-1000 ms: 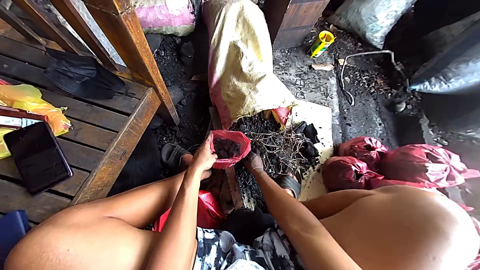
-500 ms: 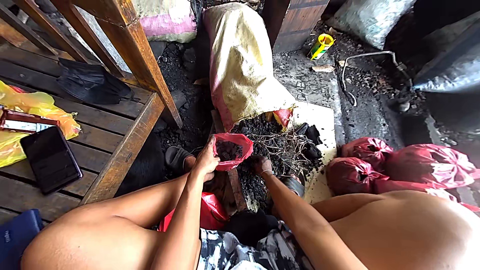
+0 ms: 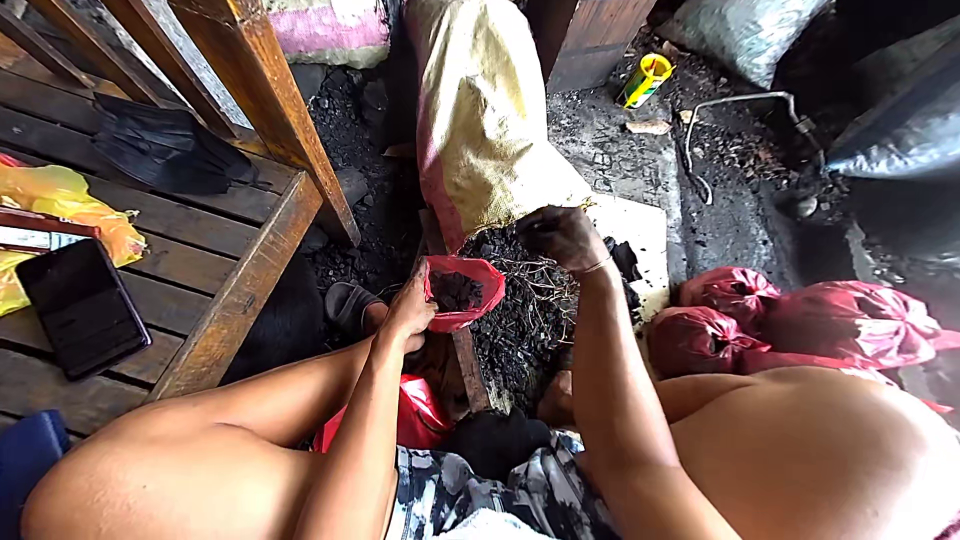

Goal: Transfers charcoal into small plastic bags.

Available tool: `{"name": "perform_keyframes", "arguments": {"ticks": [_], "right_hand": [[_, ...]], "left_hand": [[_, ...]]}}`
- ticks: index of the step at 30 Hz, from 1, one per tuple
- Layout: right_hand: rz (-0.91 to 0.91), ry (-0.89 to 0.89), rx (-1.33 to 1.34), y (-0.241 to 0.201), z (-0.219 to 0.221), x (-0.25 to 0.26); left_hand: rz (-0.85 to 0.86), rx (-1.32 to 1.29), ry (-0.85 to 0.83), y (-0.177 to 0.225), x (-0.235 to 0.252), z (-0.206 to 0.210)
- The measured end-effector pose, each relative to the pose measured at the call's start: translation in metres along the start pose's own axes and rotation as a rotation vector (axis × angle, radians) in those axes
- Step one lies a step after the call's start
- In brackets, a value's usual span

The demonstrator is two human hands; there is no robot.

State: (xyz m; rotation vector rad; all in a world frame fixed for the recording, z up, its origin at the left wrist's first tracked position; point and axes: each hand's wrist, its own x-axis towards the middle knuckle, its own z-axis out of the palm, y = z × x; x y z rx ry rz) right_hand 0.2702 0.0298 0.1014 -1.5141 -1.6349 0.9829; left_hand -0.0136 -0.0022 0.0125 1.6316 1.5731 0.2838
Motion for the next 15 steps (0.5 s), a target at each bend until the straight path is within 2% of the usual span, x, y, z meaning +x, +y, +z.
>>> {"name": "perform_keyframes", "arguments": {"ticks": [3,6,10,15], "right_hand": [[-0.220,-0.043,-0.129,-0.046,0.008,-0.007],[-0.309,-0.139,-0.201,-0.053,0.041,-0.005],[-0.284,-0.257,-0.344,-0.033,0.070,-0.001],[-0.193,-0.047,-0.333,-0.026,0.043,0.000]], "left_hand": [[0.010,-0.047,0.027,-0.003,0.000,0.002],[0.003,-0.010,0.009,-0.001,0.000,0.000],[0.002,0.029,-0.011,0.003,-0.002,-0.005],[0.025,-0.027,0.028,-0.008,0.003,0.003]]}}
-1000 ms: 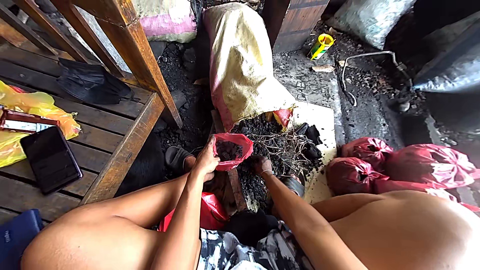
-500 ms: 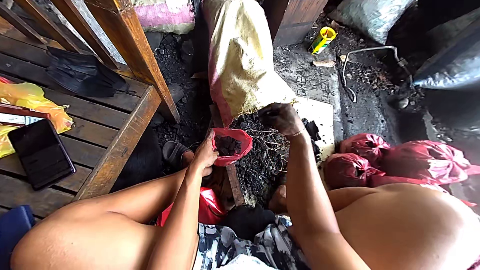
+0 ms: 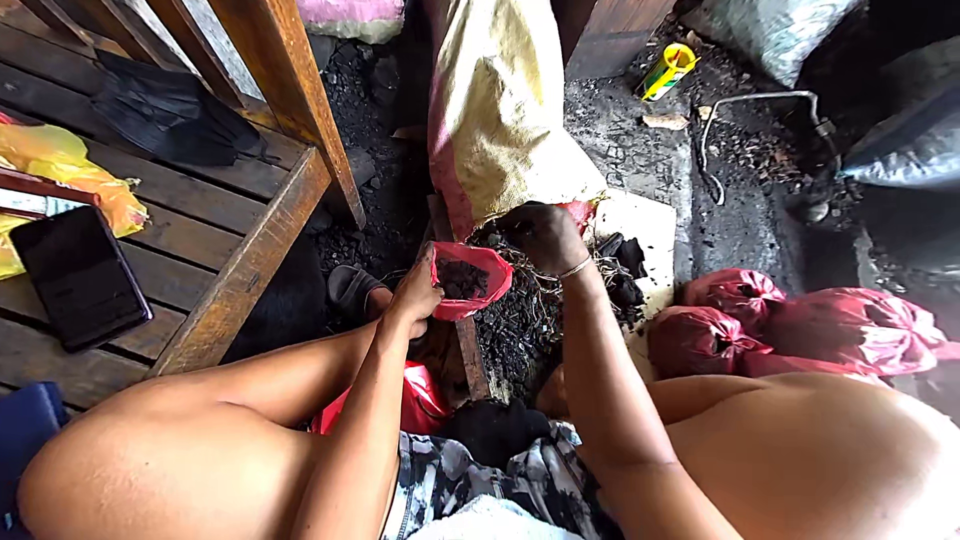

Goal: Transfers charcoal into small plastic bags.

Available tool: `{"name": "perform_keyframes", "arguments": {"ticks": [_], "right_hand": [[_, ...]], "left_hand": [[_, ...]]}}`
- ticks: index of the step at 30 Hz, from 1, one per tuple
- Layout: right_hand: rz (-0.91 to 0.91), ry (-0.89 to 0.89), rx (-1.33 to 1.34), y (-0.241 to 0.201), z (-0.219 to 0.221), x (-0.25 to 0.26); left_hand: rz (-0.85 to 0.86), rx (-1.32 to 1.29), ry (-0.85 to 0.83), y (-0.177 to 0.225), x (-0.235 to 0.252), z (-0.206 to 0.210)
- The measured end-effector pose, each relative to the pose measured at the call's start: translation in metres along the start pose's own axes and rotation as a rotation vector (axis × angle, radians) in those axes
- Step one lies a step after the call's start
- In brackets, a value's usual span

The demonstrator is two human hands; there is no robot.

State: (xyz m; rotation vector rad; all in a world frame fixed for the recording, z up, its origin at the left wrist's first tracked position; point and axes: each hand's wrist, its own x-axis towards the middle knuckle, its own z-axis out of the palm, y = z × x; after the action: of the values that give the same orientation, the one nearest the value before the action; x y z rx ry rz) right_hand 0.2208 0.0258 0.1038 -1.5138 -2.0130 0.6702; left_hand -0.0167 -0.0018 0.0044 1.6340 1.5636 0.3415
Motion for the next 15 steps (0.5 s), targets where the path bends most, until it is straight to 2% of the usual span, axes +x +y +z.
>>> {"name": "perform_keyframes", "arguments": {"ticks": [2,4,7,9,11,13,15], "right_hand": [[0.185,-0.009,-0.022,0.026,-0.006,0.000],[0.393,-0.057,-0.050,0.070,0.006,-0.005],[0.665,-0.058,-0.049,0.127,0.052,-0.027],[0.809,-0.059,-0.044,0.135,0.082,-0.040],[0.814,-0.067,-0.053,0.139,0.112,-0.050],[0.723,-0.065,-0.063,0.144,0.138,-0.059],[0.706,-0.135,-0.101,0.141,0.153,-0.065]], "left_hand": [[0.028,-0.010,0.010,0.002,0.002,0.001],[0.031,0.014,0.006,0.005,0.003,0.000],[0.021,0.027,-0.007,0.003,0.003,0.000],[0.007,0.037,-0.022,0.005,0.000,-0.001],[-0.004,0.046,-0.027,0.008,-0.003,-0.003],[-0.014,0.054,-0.039,0.008,-0.004,-0.003],[-0.025,0.068,-0.060,0.009,-0.006,-0.003]]}}
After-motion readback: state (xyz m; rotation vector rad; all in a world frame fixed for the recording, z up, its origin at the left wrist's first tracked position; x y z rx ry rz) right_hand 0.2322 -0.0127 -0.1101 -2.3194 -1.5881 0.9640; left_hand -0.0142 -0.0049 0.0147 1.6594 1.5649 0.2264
